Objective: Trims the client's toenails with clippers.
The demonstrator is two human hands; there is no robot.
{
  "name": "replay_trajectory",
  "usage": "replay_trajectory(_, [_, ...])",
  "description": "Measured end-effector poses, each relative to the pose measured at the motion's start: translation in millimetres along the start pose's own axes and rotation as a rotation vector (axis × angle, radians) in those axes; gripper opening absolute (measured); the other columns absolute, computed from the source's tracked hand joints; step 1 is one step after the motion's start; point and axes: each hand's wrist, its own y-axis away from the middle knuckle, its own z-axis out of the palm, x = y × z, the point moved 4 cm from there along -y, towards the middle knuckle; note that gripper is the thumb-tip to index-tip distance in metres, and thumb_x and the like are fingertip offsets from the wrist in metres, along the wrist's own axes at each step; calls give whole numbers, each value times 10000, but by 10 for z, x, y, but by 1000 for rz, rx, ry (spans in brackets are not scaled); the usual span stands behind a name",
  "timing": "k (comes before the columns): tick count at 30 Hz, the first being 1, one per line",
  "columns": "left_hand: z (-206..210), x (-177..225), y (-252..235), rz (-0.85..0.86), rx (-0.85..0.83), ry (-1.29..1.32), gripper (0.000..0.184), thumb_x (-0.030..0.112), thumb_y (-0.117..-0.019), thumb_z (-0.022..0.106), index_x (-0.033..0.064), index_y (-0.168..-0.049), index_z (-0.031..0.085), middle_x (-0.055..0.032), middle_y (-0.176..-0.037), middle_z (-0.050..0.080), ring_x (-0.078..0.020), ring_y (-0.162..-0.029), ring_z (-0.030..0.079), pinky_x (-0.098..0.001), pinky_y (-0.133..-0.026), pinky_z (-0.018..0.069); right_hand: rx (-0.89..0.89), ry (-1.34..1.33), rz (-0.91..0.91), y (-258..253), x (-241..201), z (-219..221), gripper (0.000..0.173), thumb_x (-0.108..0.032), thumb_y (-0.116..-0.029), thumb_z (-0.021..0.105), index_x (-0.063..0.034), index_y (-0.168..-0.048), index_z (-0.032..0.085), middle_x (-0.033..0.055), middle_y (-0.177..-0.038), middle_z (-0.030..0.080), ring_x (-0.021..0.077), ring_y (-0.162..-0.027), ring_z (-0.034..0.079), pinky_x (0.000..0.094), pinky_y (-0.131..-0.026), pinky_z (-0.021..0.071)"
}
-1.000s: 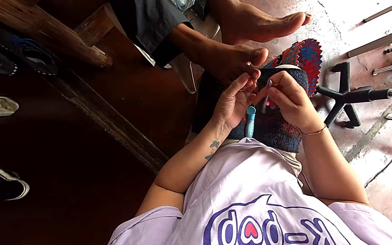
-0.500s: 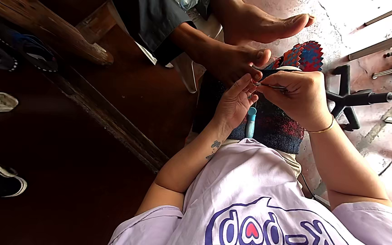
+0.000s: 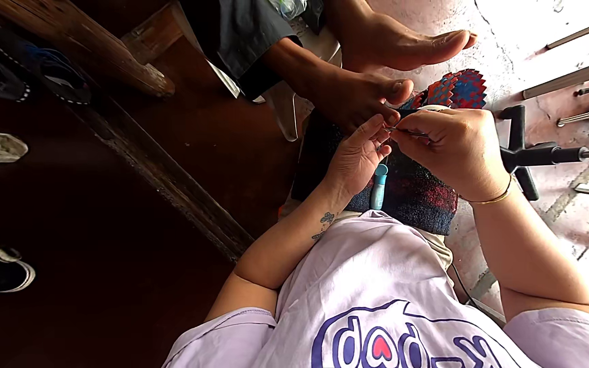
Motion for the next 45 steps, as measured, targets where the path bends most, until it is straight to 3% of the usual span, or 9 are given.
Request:
replay_trajectory(7, [10,3,4,0,21,-9,93,114,-1008,578,133,-1002,669,-13,-983,669,-127,-957,647,-310,-869,538,8,77,-29,5,-28,18,183,-156,-994,616,-49,-907,736,117,-732,702,247,-627,654,422,-557,456])
replay_trajectory(19, [9,-8,-21,0,4,-14,80,122,-997,607,126,-1010,686,-12,-992,674,-120,-942,648,-293,-844,543,37,159,-31,33,-44,60,180,-159,-1000,614,-38,-934,730,132,-718,703,283,-637,680,434,-540,469])
replay_trajectory(24, [16,-5,-20,8,5,3,80,106,-995,603,127,-975,678,-15,-967,662,-120,-923,644,-283,-831,544,22,87,12,34,-26,58,174,-165,-1000,615,-47,-958,735,125,-745,705,254,-635,666,419,-539,475])
replay_trajectory(28, [4,-8,-23,-1,18,-5,56,113,-987,620,126,-1011,669,-17,-983,660,-128,-942,642,-300,-860,541,16,64,21,39,-8,64,175,-168,-1005,609,-52,-975,737,120,-783,719,243,-654,673,412,-547,484])
replay_trajectory(34, [16,-9,-24,-4,18,-5,71,104,-997,603,119,-986,672,-22,-956,670,-126,-927,653,-298,-856,546,33,100,11,49,-6,103,191,-172,-1013,590,-37,-912,680,110,-617,599,248,-511,560,405,-466,380])
replay_trajectory(41, [5,-11,-16,-10,33,-5,73,107,-1008,589,115,-1025,660,-32,-971,671,-138,-958,656,-312,-897,538,-17,-11,14,29,95,63,166,-172,-997,623,-58,-920,716,91,-719,673,184,-589,603,368,-520,434])
replay_trajectory(45, [12,-3,-9,-9,22,-27,112,118,-1015,574,139,-992,682,-3,-958,680,-123,-965,650,-307,-882,531,-117,23,-13,-77,116,-20,210,-227,-990,621,-65,-904,724,98,-693,669,234,-597,628,434,-531,441])
